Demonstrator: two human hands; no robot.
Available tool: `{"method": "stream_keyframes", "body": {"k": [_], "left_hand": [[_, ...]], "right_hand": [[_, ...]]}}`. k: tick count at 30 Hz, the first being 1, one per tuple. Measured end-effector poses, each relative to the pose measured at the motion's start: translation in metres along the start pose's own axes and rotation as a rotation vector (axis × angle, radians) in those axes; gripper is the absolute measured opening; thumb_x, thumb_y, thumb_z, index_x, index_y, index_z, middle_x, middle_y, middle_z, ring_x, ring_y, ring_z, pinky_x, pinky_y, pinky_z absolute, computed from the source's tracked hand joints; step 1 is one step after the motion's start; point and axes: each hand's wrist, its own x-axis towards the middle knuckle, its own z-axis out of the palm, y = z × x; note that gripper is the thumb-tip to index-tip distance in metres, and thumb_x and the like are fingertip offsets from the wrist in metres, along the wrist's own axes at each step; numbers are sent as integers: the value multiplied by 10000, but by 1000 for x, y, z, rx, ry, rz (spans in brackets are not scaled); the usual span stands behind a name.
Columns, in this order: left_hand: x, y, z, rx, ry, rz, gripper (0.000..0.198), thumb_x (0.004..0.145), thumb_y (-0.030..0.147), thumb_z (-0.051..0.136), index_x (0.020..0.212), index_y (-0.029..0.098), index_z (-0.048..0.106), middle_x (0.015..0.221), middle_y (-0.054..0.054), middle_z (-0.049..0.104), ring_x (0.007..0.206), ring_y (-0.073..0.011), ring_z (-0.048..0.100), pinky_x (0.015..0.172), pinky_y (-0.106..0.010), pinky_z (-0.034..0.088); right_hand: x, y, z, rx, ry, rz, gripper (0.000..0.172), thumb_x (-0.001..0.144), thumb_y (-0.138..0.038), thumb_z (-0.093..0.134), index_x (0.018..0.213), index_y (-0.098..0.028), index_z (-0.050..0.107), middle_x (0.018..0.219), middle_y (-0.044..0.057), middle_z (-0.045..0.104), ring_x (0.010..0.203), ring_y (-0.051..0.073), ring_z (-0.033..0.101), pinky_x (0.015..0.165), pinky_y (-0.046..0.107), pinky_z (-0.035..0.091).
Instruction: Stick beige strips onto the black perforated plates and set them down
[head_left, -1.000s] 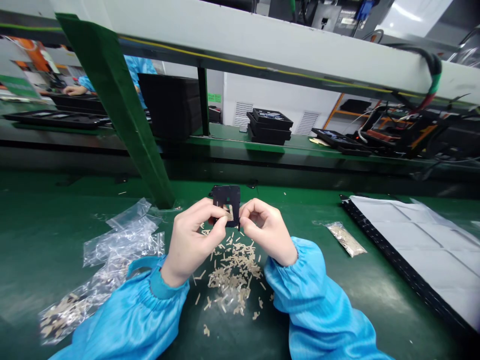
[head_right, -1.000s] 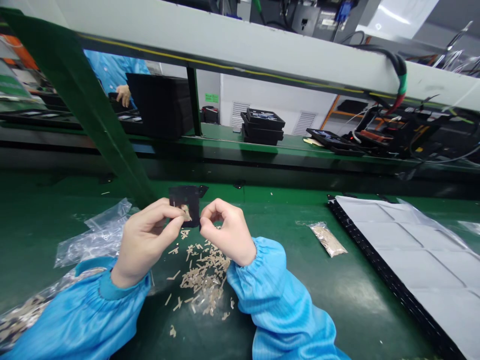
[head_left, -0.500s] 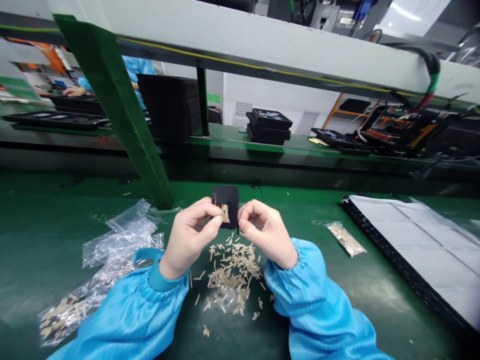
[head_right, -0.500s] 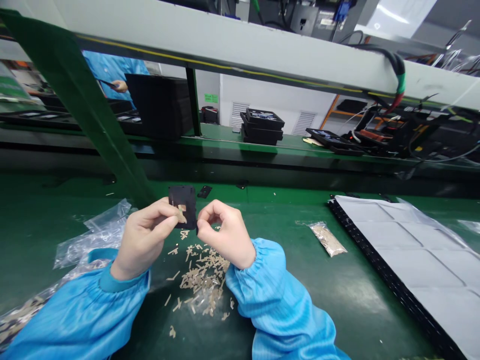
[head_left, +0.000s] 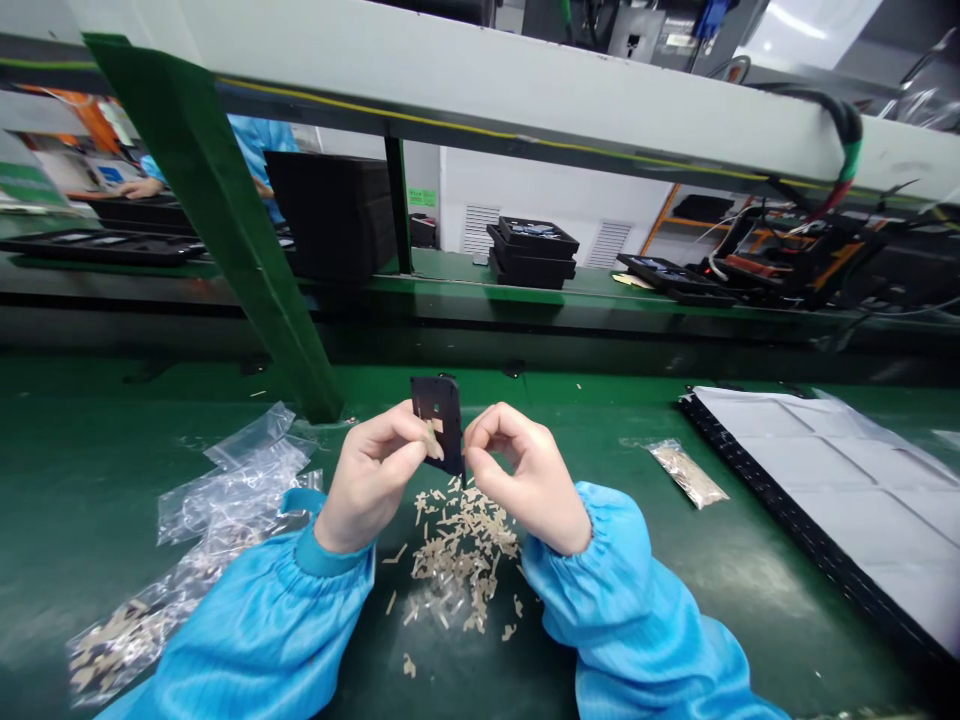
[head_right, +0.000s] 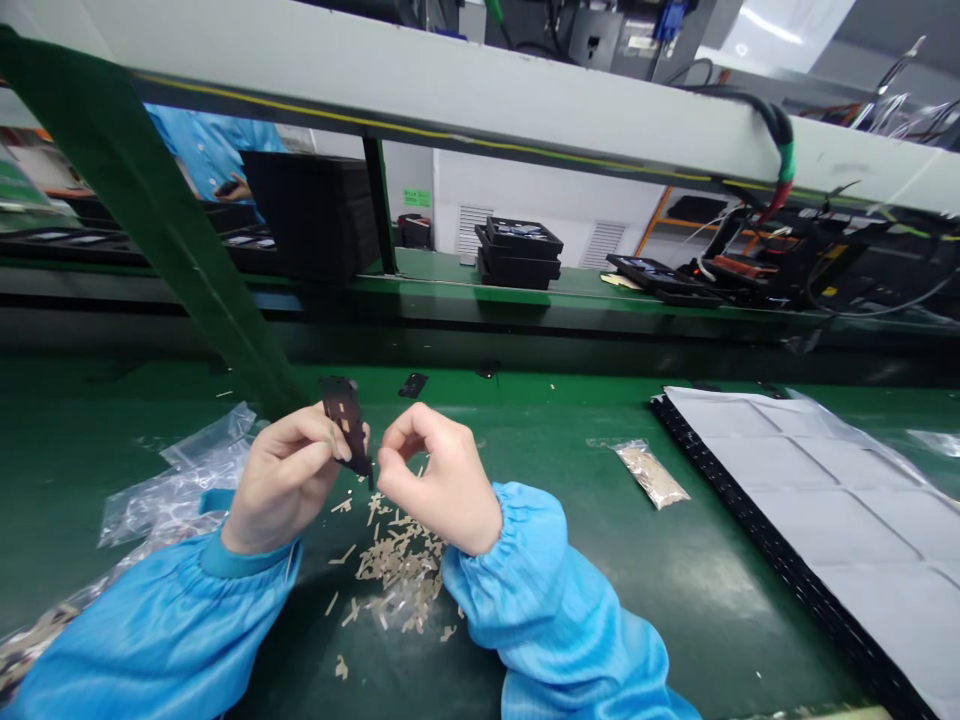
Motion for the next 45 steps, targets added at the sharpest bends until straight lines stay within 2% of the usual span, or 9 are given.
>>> {"method": "stream_keyframes", "body": {"k": [3,7,12,16,20,26,30,40,45], "left_hand": [[0,3,2,-70,-38,1,149,736,174,547,599,207,594,667,-3,590,647,-139,558,640,-300,469],[2,7,4,-95,8,-59,133,707,223,590,579,193,572,630,-3,561,610,-135,528,579,-286,444],[1,17,9,-221,19,-230,152,665,259,620,555,177,555,613,-9,541,569,-124,490,520,-268,413],[-3,25,14,-394,11,-387,146,649,248,631,556,161,560,574,9,499,519,-90,448,458,-215,364],[-4,31,18,-496,46,-493,153,670,217,623,557,146,549,549,34,473,490,-52,403,443,-165,334],[-6,33,21,-600,75,-527,149,701,173,614,568,131,559,556,43,503,504,-36,427,466,-131,365],[-6,34,23,-646,93,-557,140,698,150,620,566,129,579,554,42,518,517,-40,454,469,-126,386],[-8,35,27,-630,147,-578,112,690,155,633,582,140,604,558,44,502,514,-46,433,472,-136,398],[-9,32,27,-638,124,-573,122,670,181,641,565,146,590,541,42,486,506,-52,430,475,-143,392]], "right_hand": [[0,2,-1,5,7,-4,103,752,-193,501,664,-198,447,652,-18,483,604,112,466,580,246,407],[-1,2,-4,47,-161,-110,179,832,-271,488,673,-198,452,660,-16,468,617,113,436,589,251,373],[-1,5,-5,135,-250,-222,209,864,-310,476,685,-208,438,710,-1,462,668,130,438,626,267,374],[-3,8,-4,151,-252,-269,207,883,-320,455,709,-212,432,736,8,480,710,141,457,662,281,380],[-4,10,-3,62,-226,-342,226,901,-358,414,730,-211,408,733,7,472,676,136,438,628,280,369],[-2,12,-1,-115,-152,-443,278,922,-419,341,741,-212,377,680,-12,405,614,125,392,572,270,351],[0,13,0,-272,-52,-567,280,935,-413,310,758,-209,382,654,-16,398,598,124,388,551,270,337],[0,19,4,-685,239,-891,245,931,-397,314,876,-188,429,639,30,513,583,154,433,550,317,380],[-1,18,7,-694,282,-908,211,907,-411,384,877,-204,413,623,1,496,556,141,432,540,301,377]]}}
